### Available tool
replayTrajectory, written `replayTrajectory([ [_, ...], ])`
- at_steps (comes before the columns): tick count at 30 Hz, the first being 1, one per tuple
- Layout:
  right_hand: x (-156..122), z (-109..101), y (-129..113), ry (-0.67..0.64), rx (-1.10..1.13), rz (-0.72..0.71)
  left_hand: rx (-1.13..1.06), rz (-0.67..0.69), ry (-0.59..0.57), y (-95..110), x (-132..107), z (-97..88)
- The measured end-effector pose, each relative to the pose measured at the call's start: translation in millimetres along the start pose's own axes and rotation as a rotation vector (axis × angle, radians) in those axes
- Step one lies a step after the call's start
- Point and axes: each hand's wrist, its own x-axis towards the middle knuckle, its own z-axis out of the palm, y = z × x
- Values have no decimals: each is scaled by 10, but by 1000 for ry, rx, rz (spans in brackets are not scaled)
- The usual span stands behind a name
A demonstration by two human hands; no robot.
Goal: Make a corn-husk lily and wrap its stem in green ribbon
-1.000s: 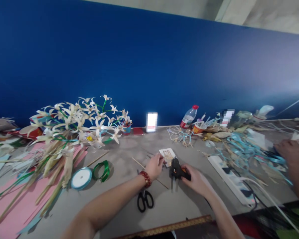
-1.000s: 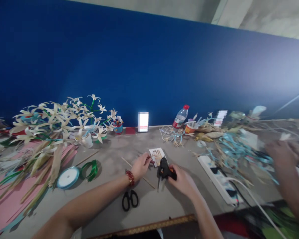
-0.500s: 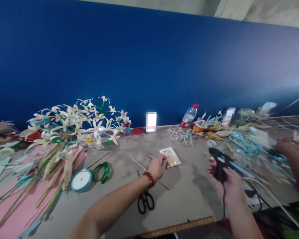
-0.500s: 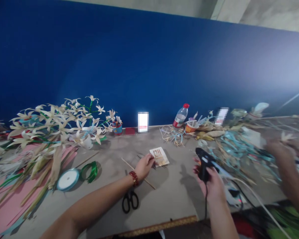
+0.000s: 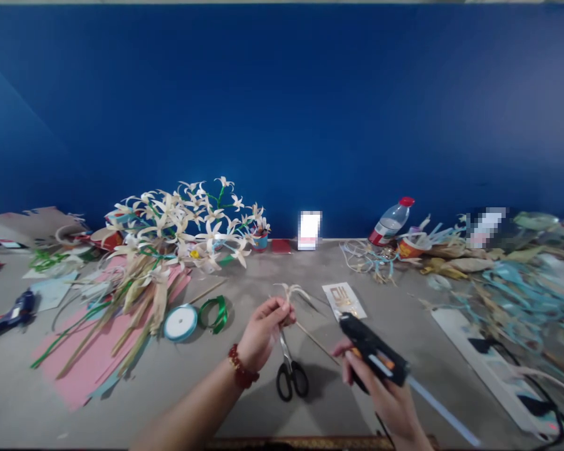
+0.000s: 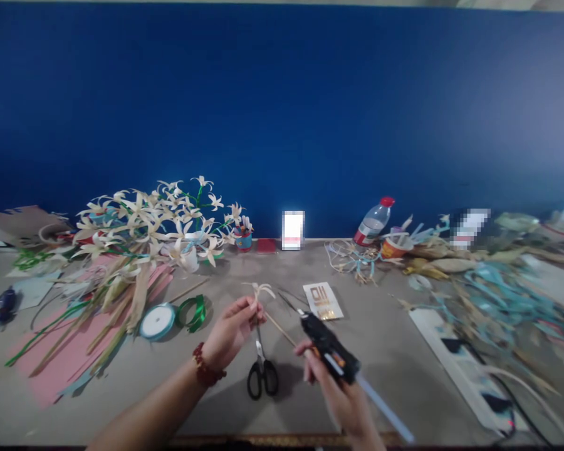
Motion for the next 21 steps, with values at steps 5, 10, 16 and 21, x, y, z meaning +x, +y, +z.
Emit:
replayTrajectory([
  [5,2,427,-97,-183,-31,4,-306,-110,-22,108,-302,-71],
  [10,57,450,-197,-240,-96,-47,-349,-131,-35,182,-395,-69],
  [16,28,471,-246,-200,-140,-49,-341,-116,-62,184,-398,-73],
  [21,-31,563,-214,-114,-139,-48,-307,-90,-39,155,-388,-87],
])
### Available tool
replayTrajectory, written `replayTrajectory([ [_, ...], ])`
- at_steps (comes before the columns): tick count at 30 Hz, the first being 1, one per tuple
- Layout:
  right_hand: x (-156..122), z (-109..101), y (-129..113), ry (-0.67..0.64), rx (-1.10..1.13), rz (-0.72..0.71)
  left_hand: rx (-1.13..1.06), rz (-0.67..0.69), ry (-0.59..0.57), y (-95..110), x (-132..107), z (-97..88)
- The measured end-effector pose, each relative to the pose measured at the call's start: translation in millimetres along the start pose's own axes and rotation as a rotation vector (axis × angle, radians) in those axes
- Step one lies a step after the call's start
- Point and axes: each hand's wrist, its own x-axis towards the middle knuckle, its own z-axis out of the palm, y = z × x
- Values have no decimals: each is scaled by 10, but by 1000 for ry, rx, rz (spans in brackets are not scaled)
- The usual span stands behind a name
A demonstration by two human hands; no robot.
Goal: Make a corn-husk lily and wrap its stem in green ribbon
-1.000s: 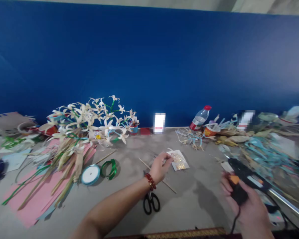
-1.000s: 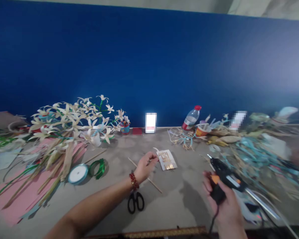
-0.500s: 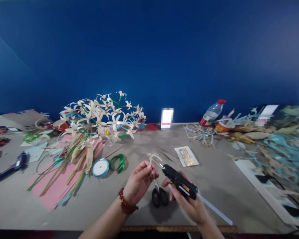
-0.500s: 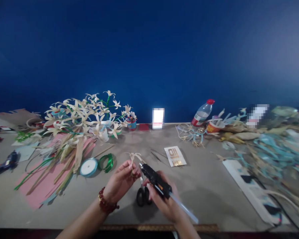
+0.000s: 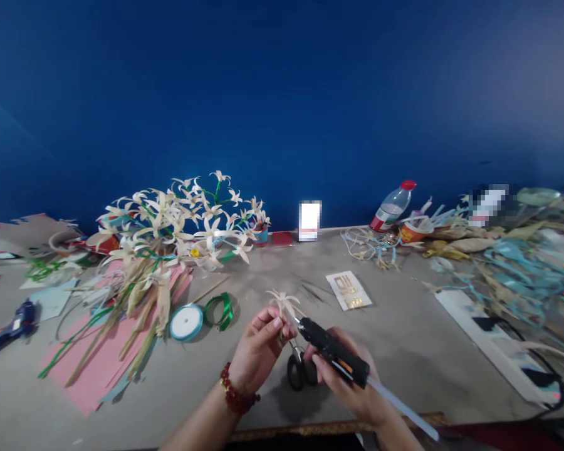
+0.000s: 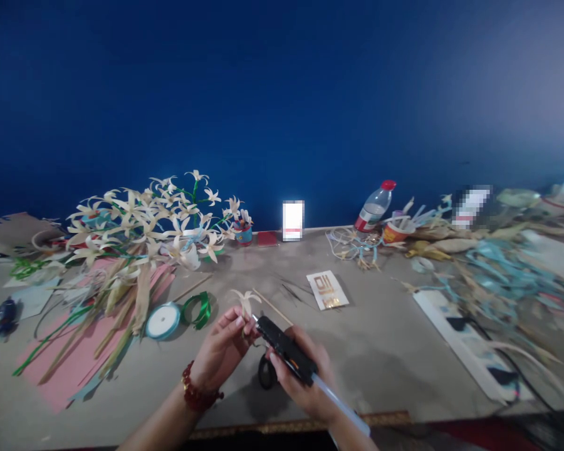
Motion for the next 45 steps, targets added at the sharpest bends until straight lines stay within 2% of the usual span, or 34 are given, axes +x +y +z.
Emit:
replayTrajectory([
  [4,-8,14,62,-42,-43,-59,59,55,2,12,5,-22],
  [7,-9,11,68,-36,-74,-49,68,67,-16,37,-1,-17],
  [10,-2,18,40,-5,-89,-65,66,65,-15,54,-11,5],
  [15,57,6,-1,-52,-170,-169,66,48,29,61,-34,46],
  [22,112,-8,-11,-51,-262,-264,4,29,33,65,-37,28],
  [30,150,-7,-65,-67,-312,-312,-49,-14,52,49,-48,35],
  [45,162,-8,-81,-47,-347,-363,-66,-4,-4,35,-69,28],
])
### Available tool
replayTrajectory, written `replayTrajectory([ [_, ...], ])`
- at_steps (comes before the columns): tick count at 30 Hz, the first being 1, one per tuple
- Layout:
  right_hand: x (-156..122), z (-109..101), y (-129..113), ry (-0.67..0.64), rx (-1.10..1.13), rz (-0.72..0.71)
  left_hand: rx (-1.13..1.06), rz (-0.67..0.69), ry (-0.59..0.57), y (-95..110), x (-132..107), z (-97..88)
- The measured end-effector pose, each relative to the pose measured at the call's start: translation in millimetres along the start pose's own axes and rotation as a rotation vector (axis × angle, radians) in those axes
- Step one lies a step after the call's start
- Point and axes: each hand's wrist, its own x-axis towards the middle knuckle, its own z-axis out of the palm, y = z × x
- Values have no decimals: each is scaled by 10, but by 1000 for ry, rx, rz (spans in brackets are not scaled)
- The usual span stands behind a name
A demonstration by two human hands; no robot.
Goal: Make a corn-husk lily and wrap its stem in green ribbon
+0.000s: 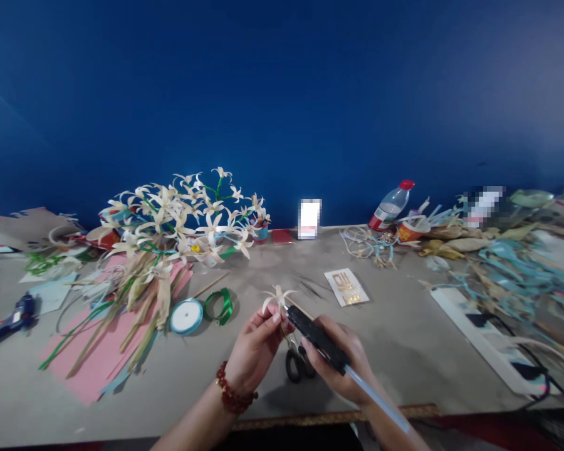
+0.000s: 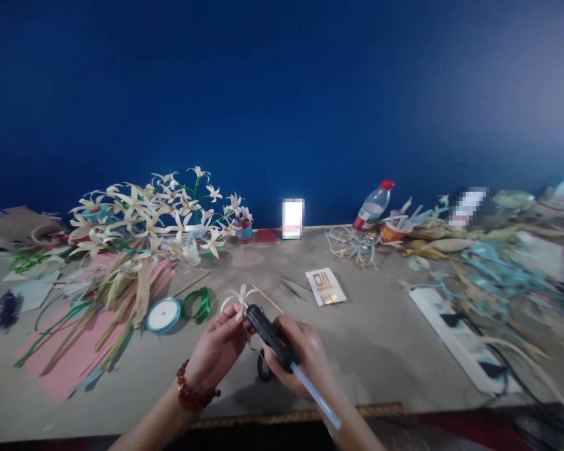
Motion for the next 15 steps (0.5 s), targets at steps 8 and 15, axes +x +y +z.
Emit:
replayTrajectory([
  [8,-26,7,49,29,-45,-46,16,-8,-6,7,-14,29],
  [15,-2,-41,-22,-6,-34,-49,52,28,3,18,-10,24],
])
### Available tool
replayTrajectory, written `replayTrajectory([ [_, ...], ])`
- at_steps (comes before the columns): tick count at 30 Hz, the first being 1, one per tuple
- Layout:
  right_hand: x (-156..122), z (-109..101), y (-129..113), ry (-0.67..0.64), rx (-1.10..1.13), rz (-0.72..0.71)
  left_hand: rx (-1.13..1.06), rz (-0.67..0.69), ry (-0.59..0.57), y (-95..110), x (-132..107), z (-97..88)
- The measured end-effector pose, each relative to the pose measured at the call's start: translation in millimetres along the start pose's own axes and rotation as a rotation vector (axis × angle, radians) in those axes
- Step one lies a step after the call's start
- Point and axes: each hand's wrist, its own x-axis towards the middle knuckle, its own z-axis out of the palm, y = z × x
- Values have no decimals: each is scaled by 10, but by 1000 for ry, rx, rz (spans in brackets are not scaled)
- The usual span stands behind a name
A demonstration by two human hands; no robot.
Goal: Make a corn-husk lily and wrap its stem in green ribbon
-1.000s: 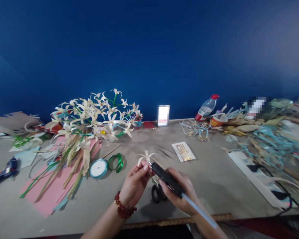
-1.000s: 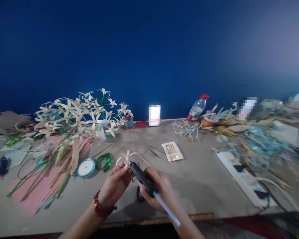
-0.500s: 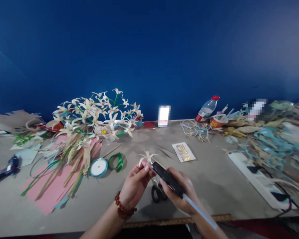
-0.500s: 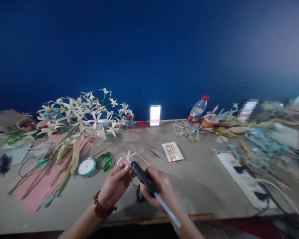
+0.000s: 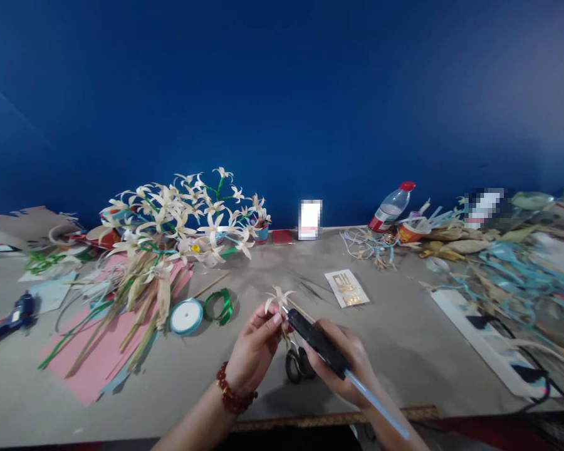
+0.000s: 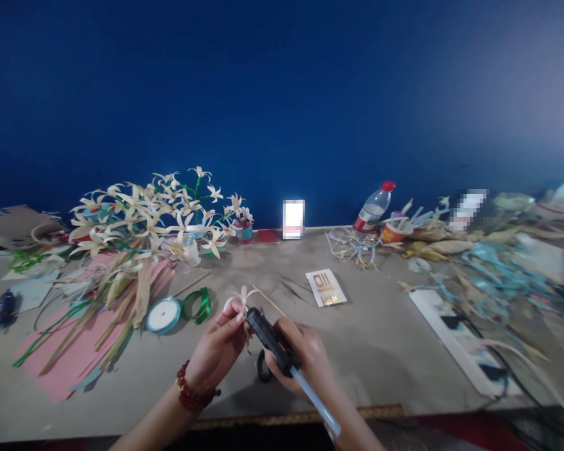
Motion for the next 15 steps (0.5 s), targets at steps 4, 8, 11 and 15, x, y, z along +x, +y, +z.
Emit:
replayTrajectory([
  [4,-8,-11,4,-22,-9,4,11,18,23,-4,0,2],
  [8,-4,-22,20,-33,9,24,36,31,4,-11,-14,5],
  [11,31,-86,18,-64,18,60,20,13,-21,2,-21,-3],
  [15,100,-252,38,-187,47,42,-44,-61,-27,35,-27,-21],
])
